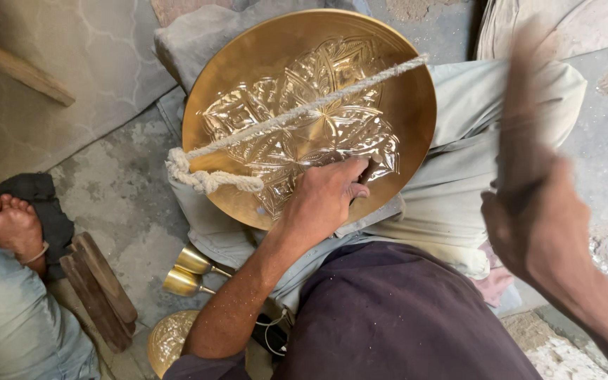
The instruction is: The person sits on the floor holding a small punch against an engraved brass plate resting on their lap and strikes the punch with a wooden mallet, working the decorative pattern across the plate. They reposition the punch by hand between strikes and at one point hold the plate edge while working with the punch alone.
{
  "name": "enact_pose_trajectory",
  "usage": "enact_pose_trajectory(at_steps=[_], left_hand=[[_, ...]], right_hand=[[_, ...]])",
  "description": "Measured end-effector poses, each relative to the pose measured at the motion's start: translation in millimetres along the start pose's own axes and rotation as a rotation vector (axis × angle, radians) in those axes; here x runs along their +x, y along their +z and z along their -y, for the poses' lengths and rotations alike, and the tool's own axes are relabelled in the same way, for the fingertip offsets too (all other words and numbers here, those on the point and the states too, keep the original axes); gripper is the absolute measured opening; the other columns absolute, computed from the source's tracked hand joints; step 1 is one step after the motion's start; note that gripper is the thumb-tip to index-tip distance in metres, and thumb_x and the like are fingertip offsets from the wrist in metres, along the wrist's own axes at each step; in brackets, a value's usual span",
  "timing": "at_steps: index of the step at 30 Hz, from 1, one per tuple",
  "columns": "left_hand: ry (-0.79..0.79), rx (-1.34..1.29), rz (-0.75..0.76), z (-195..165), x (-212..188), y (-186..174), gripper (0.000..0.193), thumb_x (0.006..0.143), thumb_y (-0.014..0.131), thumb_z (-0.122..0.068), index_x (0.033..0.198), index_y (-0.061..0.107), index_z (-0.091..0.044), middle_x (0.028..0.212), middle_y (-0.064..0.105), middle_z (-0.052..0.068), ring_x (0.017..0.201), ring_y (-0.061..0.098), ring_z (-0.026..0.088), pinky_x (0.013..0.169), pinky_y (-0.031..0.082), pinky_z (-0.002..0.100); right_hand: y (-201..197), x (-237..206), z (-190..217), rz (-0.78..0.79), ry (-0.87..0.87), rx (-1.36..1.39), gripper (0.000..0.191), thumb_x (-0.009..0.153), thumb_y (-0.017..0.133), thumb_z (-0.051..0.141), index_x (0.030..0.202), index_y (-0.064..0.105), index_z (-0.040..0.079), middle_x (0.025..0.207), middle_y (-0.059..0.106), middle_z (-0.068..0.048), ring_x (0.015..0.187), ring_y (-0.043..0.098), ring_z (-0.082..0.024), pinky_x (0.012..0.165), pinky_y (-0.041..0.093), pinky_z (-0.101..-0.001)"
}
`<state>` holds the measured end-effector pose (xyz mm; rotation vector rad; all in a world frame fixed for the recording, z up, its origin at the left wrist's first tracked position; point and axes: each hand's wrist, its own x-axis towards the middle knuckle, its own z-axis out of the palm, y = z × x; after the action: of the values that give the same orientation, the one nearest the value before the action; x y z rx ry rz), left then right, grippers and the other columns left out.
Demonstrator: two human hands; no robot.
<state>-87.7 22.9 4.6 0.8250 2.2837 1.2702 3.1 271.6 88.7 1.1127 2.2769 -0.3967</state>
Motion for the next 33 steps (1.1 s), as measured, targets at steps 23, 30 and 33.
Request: enact_pose_trajectory(at_steps=[23, 30, 33], left_hand=[[-0.018, -0.017, 0.118, 0.3, 0.2, -6.5, 0.020, 0.092, 0.074, -0.012, 0.105, 0.060, -0.005, 0.085, 0.073, 0.013, 0.082, 0.075, 0.033, 0.065, 0.054, 0.044], [0.048, 0.005, 0.111, 1.1, 2.1, -8.1, 0.022, 0.089, 0.076, -0.011, 0.104, 0.060, -0.005, 0.086, 0.073, 0.015, 0.084, 0.073, 0.036, 0.065, 0.053, 0.047], [0.023, -0.020, 0.128, 0.2, 1.2, -9.1, 0.022, 0.090, 0.075, -0.008, 0.106, 0.060, -0.004, 0.087, 0.073, 0.015, 0.086, 0.075, 0.034, 0.066, 0.054, 0.046]], right_hand=[[18.4, -10.1, -16.5, -0.278, -0.488, 0.146, 0.054, 0.089, 0.061, 0.008, 0.138, 0.045, -0.004, 0.109, 0.069, -0.021, 0.075, 0.068, -0.024, 0.057, 0.058, -0.0363], [38.1, -5.1, -42.7, -0.278, -0.555, -0.023, 0.053, 0.094, 0.062, 0.009, 0.144, 0.052, -0.005, 0.109, 0.069, -0.027, 0.071, 0.069, -0.030, 0.057, 0.058, -0.0394], [37.7, -8.3, -37.6, -0.070, -0.089, 0.258, 0.067, 0.092, 0.068, 0.010, 0.148, 0.035, -0.008, 0.105, 0.067, -0.031, 0.067, 0.070, -0.035, 0.055, 0.057, -0.0451]])
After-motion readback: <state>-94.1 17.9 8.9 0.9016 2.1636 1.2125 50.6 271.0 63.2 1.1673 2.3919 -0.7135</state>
